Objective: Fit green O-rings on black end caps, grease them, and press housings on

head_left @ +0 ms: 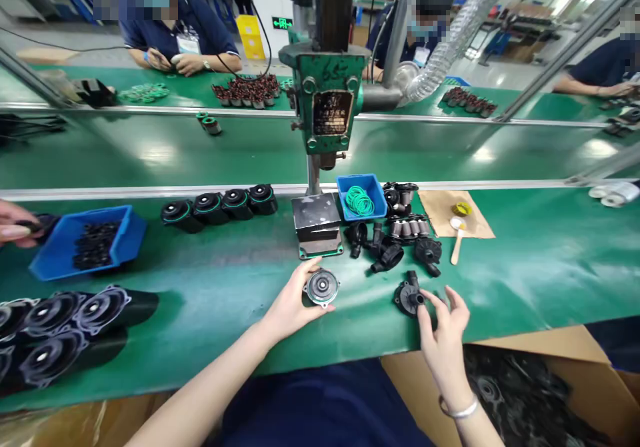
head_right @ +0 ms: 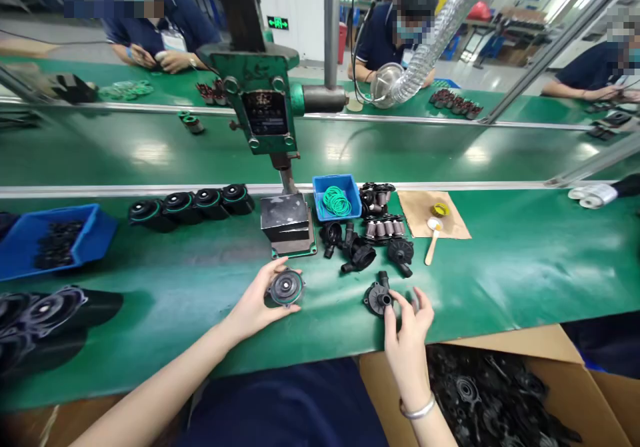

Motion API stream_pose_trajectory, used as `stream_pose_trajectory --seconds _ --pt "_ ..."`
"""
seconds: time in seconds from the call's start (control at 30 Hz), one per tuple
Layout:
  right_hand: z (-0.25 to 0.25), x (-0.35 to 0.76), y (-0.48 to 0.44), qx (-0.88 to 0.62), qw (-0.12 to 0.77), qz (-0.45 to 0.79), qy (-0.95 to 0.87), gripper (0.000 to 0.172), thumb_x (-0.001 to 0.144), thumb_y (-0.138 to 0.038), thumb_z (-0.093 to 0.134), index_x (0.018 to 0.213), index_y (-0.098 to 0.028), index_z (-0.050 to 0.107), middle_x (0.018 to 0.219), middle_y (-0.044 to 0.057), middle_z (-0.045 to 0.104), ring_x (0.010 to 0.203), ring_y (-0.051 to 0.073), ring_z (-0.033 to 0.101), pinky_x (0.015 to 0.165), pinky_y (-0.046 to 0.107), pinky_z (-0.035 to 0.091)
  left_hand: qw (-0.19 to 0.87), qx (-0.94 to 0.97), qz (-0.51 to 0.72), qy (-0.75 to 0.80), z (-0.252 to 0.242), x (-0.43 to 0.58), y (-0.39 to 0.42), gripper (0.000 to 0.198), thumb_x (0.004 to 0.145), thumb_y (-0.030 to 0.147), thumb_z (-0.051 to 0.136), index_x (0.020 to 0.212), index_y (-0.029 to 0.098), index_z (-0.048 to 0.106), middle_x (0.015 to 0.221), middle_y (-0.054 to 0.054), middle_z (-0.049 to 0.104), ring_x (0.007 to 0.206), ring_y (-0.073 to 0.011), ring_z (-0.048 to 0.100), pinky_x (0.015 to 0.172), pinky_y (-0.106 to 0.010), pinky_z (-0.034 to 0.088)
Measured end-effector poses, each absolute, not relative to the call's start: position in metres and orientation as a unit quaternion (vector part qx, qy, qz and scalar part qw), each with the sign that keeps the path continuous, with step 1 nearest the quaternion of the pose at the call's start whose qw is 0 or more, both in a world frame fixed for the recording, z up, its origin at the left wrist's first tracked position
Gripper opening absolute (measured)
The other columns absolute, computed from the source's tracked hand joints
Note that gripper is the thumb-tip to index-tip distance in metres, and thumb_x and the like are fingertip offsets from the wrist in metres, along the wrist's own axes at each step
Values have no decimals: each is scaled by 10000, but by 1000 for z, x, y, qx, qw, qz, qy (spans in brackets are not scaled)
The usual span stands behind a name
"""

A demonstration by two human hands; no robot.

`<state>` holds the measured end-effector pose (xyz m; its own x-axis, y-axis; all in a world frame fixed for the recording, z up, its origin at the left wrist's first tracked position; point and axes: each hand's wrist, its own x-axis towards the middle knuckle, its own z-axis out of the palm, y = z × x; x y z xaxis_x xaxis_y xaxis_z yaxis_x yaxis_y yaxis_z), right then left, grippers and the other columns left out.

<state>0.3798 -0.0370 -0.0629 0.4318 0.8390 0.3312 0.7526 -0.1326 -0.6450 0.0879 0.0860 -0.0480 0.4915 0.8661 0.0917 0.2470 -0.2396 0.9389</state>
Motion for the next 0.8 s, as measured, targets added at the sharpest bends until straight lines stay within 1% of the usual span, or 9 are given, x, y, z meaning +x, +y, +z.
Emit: stream_pose_trajectory --seconds 0.1,0.17,0.3,0.37,0.47,0.53,0.63,0.7,0.8 --pt "-56 384 -37 -705 336 44 -623 421 955 -368 481 1334 -189 508 1482 159 365 1446 338 311 1152 633 307 487 721 324 372 -45 86 83 794 789 272 758 1437 273 298 1360 -127 570 1279 -291 567 1102 -487 460" --pt "-54 389 -32 -669 324 82 -664 443 971 -323 472 1399 -212 442 1460 137 441 1443 304 346 1162 605 326 481 727 319 371 -45 85 81 746 805 236 726 1423 269 309 1397 -124 545 1303 -282 546 1121 -488 442" --pt "-56 405 -17 -623 314 80 -712 280 969 -322 519 1222 -227 593 1233 91 628 1288 263 527 1085 507 450 483 706 330 399 -52 89 75 730 796 238 737 1397 236 321 1400 -137 542 1308 -282 543 1118 -492 445" --pt "-55 415 -11 -606 297 53 -736 251 948 -360 566 1146 -226 641 1158 87 651 1171 254 589 982 461 516 482 690 347 414 -58 92 72 735 782 250 757 1380 222 331 1387 -143 548 1299 -287 552 1107 -490 458" --pt "-40 424 -4 -573 281 10 -770 234 895 -420 640 1017 -226 689 1052 83 660 1068 262 622 886 448 541 461 690 358 429 -63 95 69 718 763 257 778 1349 216 365 1365 -143 555 1283 -302 565 1097 -510 463" --pt "-21 419 0 -555 287 14 -781 208 869 -404 680 954 -215 684 1048 84 660 1114 277 622 915 452 535 451 700 358 422 -64 95 68 704 766 252 776 1344 218 375 1358 -142 560 1276 -308 571 1091 -521 468" --pt "11 389 12 -555 316 75 -766 164 872 -331 690 957 -201 637 1149 83 672 1157 242 640 968 393 533 452 708 365 401 -62 94 68 692 777 252 765 1347 214 375 1349 -148 571 1263 -304 584 1077 -507 487" --pt "27 360 24 -564 335 102 -747 161 870 -312 699 957 -204 618 1152 68 690 1067 199 682 931 338 549 448 708 374 397 -61 93 68 687 779 256 766 1344 205 379 1340 -156 579 1256 -302 591 1069 -496 497" --pt "35 317 44 -547 364 104 -747 146 864 -290 709 925 -205 607 1035 46 712 967 170 693 891 314 554 435 711 380 401 -59 92 68 683 771 264 779 1332 201 395 1316 -151 600 1242 -295 604 1063 -481 505"
